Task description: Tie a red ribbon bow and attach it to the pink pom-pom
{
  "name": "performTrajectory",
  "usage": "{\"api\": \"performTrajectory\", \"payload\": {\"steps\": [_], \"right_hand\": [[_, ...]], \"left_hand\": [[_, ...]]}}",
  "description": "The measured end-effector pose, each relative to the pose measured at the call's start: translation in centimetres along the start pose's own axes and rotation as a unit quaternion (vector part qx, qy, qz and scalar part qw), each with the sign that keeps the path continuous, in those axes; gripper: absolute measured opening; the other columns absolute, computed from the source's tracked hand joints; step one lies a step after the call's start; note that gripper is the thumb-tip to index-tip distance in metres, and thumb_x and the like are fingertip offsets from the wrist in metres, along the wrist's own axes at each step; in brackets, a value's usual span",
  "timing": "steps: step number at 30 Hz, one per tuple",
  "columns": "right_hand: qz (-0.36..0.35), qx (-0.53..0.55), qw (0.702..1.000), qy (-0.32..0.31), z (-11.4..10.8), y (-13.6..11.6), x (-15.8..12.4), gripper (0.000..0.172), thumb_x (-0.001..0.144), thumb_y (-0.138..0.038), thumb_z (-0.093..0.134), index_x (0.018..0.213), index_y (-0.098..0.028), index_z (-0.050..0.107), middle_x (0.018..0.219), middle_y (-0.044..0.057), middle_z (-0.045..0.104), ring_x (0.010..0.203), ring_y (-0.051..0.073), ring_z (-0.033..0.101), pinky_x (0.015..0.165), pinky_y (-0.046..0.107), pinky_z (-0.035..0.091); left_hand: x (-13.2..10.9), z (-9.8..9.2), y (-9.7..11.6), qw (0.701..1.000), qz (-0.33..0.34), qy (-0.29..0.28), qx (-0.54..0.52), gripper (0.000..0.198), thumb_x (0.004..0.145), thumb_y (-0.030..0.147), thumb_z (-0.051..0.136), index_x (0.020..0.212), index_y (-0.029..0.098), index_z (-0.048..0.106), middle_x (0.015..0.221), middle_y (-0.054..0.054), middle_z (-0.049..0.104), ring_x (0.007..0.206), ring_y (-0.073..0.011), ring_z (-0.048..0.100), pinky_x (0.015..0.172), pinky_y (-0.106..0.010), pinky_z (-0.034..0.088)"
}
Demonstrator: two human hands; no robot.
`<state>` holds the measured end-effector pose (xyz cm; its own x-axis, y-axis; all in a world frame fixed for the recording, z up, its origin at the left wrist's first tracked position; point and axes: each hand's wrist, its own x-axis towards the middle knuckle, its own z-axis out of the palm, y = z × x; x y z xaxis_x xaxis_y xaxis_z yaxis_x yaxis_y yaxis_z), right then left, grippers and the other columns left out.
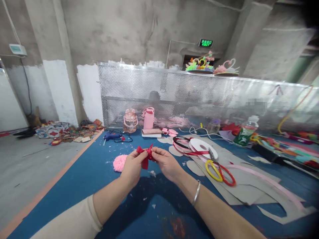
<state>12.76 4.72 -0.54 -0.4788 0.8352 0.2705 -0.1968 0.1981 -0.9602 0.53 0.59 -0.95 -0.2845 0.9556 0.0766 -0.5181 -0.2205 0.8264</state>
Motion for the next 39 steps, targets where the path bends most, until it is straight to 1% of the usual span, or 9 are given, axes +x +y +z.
{"api": "performTrajectory", "payload": {"steps": [7, 11, 15, 19, 23, 29, 32, 36, 39], "right_hand": [[0.012, 0.003, 0.998, 0.067, 0.6, 0.3, -0.1, 0.026, 0.068, -0.043, 0.073, 0.074, -0.019, 0.067, 0.073, 0.002, 0.063, 0.074, 0.017, 0.055, 0.077, 0.032, 0.044], [0.003, -0.006, 0.992, 0.126, 0.8, 0.6, -0.1, 0.027, 0.065, -0.041, 0.076, 0.078, -0.019, 0.069, 0.074, 0.003, 0.067, 0.072, 0.018, 0.058, 0.075, 0.033, 0.046], [-0.011, 0.004, 0.989, 0.145, 1.2, 0.5, -0.2, 0.026, 0.062, -0.038, 0.077, 0.077, -0.019, 0.067, 0.072, 0.001, 0.068, 0.069, 0.017, 0.06, 0.072, 0.033, 0.049], [-0.012, -0.001, 0.991, 0.133, 1.5, 0.2, -0.5, 0.024, 0.066, -0.039, 0.075, 0.077, -0.019, 0.072, 0.075, 0.003, 0.072, 0.073, 0.018, 0.063, 0.077, 0.035, 0.051], [-0.006, -0.002, 0.992, 0.124, 1.6, 0.3, -0.7, 0.026, 0.06, -0.035, 0.079, 0.08, -0.02, 0.074, 0.085, 0.005, 0.075, 0.083, 0.022, 0.067, 0.084, 0.038, 0.051], [0.001, -0.039, 0.992, 0.121, 1.2, 0.6, -0.5, 0.02, 0.067, -0.037, 0.074, 0.076, -0.02, 0.072, 0.078, 0.003, 0.072, 0.076, 0.02, 0.062, 0.079, 0.035, 0.047], [0.005, -0.056, 0.995, 0.088, 0.7, 0.1, -0.4, 0.02, 0.069, -0.038, 0.073, 0.076, -0.019, 0.071, 0.077, 0.002, 0.069, 0.076, 0.018, 0.058, 0.079, 0.033, 0.045], [0.021, -0.053, 0.998, 0.02, 0.1, -0.4, -0.2, 0.022, 0.067, -0.039, 0.068, 0.071, -0.018, 0.064, 0.073, 0.001, 0.063, 0.072, 0.016, 0.055, 0.074, 0.031, 0.043], [0.017, -0.071, 0.997, -0.001, -0.1, -0.6, -0.2, 0.021, 0.068, -0.039, 0.063, 0.067, -0.019, 0.055, 0.068, -0.001, 0.057, 0.067, 0.015, 0.051, 0.069, 0.031, 0.042]], "left_hand": [[-0.1, -0.3, -0.5, 0.999, 0.034, 0.009, 0.029, 0.03, 0.053, 0.035, 0.087, 0.073, 0.015, 0.076, 0.067, -0.004, 0.071, 0.067, -0.0145, 0.06, 0.069, -0.026, 0.044], [-0.3, -0.2, -0.5, 0.998, 0.044, 0.021, 0.038, 0.034, 0.051, 0.039, 0.087, 0.072, 0.014, 0.076, 0.067, -0.004, 0.071, 0.065, -0.0146, 0.059, 0.067, -0.027, 0.044], [-0.4, -0.1, -0.5, 0.998, 0.041, 0.02, 0.041, 0.036, 0.049, 0.042, 0.088, 0.068, 0.014, 0.075, 0.064, -0.003, 0.07, 0.063, -0.0137, 0.056, 0.066, -0.027, 0.043], [-0.3, -0.2, -0.6, 0.998, 0.044, 0.027, 0.036, 0.036, 0.049, 0.041, 0.088, 0.069, 0.015, 0.075, 0.064, -0.002, 0.069, 0.064, -0.0135, 0.057, 0.066, -0.026, 0.043], [-0.2, -0.4, -0.6, 0.998, 0.04, 0.033, 0.038, 0.035, 0.048, 0.04, 0.088, 0.067, 0.014, 0.075, 0.061, -0.002, 0.068, 0.061, -0.0135, 0.056, 0.063, -0.026, 0.042], [0.3, -0.8, -0.9, 0.998, 0.039, 0.02, 0.044, 0.034, 0.052, 0.036, 0.088, 0.077, 0.015, 0.078, 0.067, -0.004, 0.071, 0.07, -0.0169, 0.061, 0.071, -0.028, 0.044], [0.7, -1.0, -0.9, 0.999, 0.028, 0.014, 0.043, 0.033, 0.051, 0.034, 0.088, 0.077, 0.015, 0.079, 0.07, -0.005, 0.073, 0.069, -0.0162, 0.061, 0.07, -0.028, 0.044], [0.8, -0.9, -0.5, 0.999, -0.012, 0.003, 0.042, 0.033, 0.049, 0.035, 0.088, 0.07, 0.012, 0.078, 0.06, -0.005, 0.069, 0.058, -0.0139, 0.058, 0.062, -0.027, 0.043], [0.6, -0.7, -0.4, 0.999, -0.018, -0.019, 0.038, 0.036, 0.047, 0.036, 0.089, 0.072, 0.012, 0.078, 0.064, -0.007, 0.071, 0.065, -0.0162, 0.062, 0.067, -0.028, 0.045]]}}
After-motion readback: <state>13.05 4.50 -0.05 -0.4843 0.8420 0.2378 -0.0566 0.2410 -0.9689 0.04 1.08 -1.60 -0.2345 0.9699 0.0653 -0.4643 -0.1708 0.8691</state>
